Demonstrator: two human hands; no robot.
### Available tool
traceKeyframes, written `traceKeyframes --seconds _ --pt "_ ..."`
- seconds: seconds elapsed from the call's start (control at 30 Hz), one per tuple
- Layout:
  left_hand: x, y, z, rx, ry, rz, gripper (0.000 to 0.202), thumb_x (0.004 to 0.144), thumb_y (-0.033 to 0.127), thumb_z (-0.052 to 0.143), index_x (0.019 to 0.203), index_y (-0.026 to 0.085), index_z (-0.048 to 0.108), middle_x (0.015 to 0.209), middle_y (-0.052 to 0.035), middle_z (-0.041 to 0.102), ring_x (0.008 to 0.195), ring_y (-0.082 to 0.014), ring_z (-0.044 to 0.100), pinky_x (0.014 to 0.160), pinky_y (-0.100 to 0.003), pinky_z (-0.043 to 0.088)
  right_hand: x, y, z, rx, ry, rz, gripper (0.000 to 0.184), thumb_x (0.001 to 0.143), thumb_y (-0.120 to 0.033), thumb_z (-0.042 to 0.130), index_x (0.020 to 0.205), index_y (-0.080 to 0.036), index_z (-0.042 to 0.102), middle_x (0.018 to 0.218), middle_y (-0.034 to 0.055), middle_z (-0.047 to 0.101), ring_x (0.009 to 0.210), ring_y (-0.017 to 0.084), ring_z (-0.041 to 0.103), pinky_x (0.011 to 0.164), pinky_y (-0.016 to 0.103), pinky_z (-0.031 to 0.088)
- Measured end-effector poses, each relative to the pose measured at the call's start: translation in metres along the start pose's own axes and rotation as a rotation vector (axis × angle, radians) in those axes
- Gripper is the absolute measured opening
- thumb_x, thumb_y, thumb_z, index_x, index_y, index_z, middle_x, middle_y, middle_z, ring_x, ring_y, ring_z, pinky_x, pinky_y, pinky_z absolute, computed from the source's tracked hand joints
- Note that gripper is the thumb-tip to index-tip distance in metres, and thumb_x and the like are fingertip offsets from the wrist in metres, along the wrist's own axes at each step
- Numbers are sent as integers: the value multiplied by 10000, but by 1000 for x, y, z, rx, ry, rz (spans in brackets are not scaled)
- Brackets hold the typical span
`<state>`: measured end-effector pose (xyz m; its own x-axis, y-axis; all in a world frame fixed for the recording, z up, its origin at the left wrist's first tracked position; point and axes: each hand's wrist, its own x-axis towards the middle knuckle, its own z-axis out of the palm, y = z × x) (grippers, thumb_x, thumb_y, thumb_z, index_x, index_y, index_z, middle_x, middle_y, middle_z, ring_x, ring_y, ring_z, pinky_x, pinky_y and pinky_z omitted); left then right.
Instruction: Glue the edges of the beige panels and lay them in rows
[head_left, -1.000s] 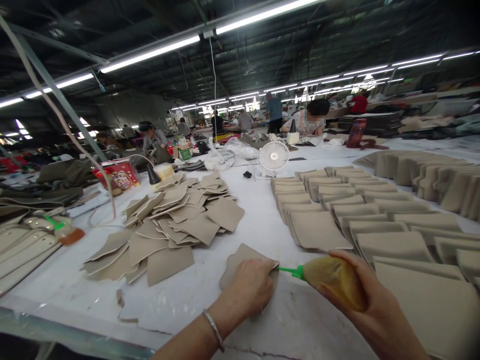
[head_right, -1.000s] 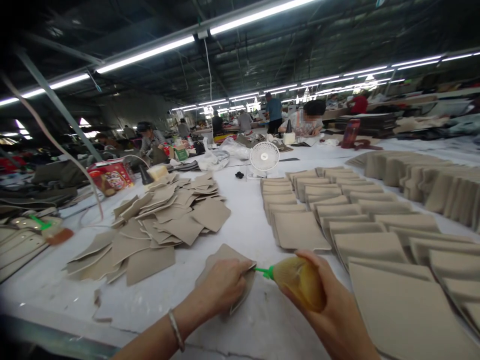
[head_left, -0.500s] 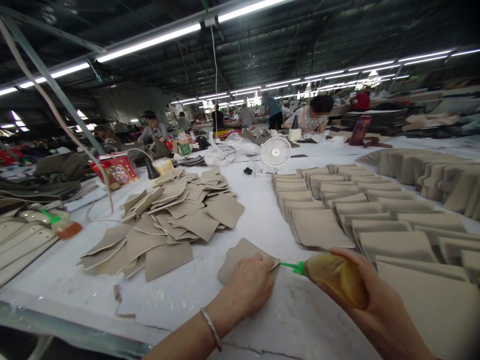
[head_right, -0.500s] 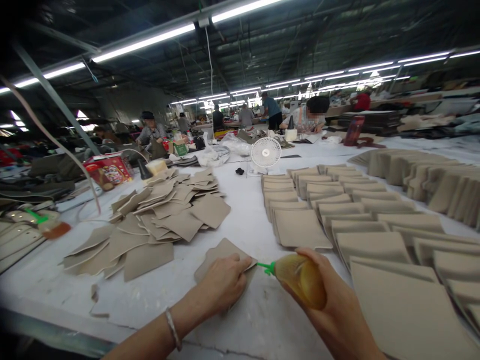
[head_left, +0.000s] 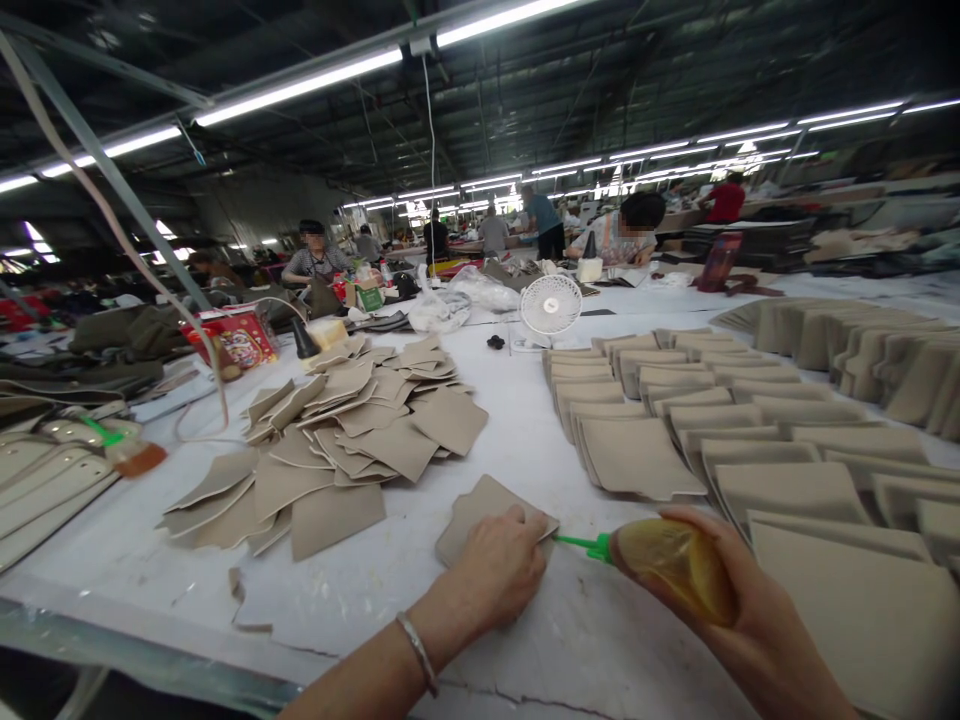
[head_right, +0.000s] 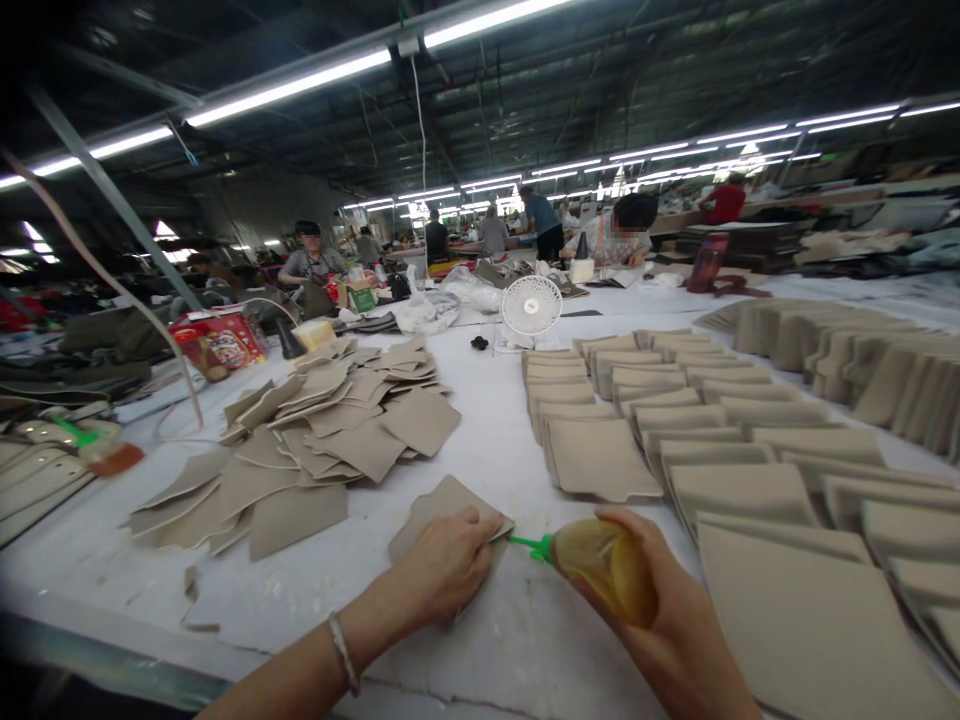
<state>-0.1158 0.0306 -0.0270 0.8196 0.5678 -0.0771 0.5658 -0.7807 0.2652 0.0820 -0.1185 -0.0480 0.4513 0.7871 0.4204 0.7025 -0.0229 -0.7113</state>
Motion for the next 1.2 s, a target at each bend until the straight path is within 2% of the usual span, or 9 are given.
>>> traceKeyframes --seconds 0.1,0.23,0.43,0.6,0.8,0.93,1.07,1.2 --pt "-1 1 -2 -2 -9 6 259 877 221 360 1030 236 568 898 -46 613 775 -239 632 666 -325 458 1 4 0 71 -50 105 525 798 -594 672 1198 -289 519 1153 42 625 965 251 652 832 337 556" --pt "-2 1 -6 -8 -26 11 294 889 221 342 1080 234 564 900 -52 605 779 -238 626 688 -325 465 3 9 2 112 0 189 607 769 -640 667 1216 -265 502 1125 64 616 954 284 636 860 407 533" --pt "-2 -3 -9 -58 -47 49 351 911 221 311 1163 230 555 915 -52 592 807 -234 612 731 -328 470 -5 10 4 229 -198 230 573 822 -587 654 1247 -262 449 1150 50 604 1014 254 622 880 331 518" --pt "-2 -6 -9 -97 -52 55 408 945 240 282 1270 260 527 947 -46 587 834 -223 604 764 -319 468 -7 3 6 262 -81 300 625 763 -624 683 1219 -254 467 1086 40 624 970 270 624 835 345 501" --pt "-5 -8 -6 -116 -48 56 423 954 250 280 1313 257 503 970 -44 585 848 -219 603 787 -316 469 -21 -18 11 386 -134 373 573 794 -613 648 1215 -270 464 1071 8 607 952 242 605 858 323 443" --pt "-5 -8 -5 -103 -58 37 447 962 263 274 1363 255 470 1017 -52 589 876 -225 605 804 -324 472 -24 -20 11 344 -90 367 600 758 -614 689 1194 -258 482 1073 25 602 945 249 596 839 328 445" --pt "-5 -5 -5 -120 -64 32 467 963 269 279 1398 247 447 1048 -59 585 910 -228 604 830 -326 473 -29 -25 13 417 -147 380 571 781 -599 669 1204 -271 469 1048 12 599 918 238 593 821 323 446" --pt "-4 -3 -5 -148 -77 7 482 963 265 278 1418 239 434 1082 -64 583 960 -224 598 869 -319 462 -35 -24 13 424 -93 379 552 785 -579 680 1194 -273 472 1080 13 591 955 247 592 870 328 442"
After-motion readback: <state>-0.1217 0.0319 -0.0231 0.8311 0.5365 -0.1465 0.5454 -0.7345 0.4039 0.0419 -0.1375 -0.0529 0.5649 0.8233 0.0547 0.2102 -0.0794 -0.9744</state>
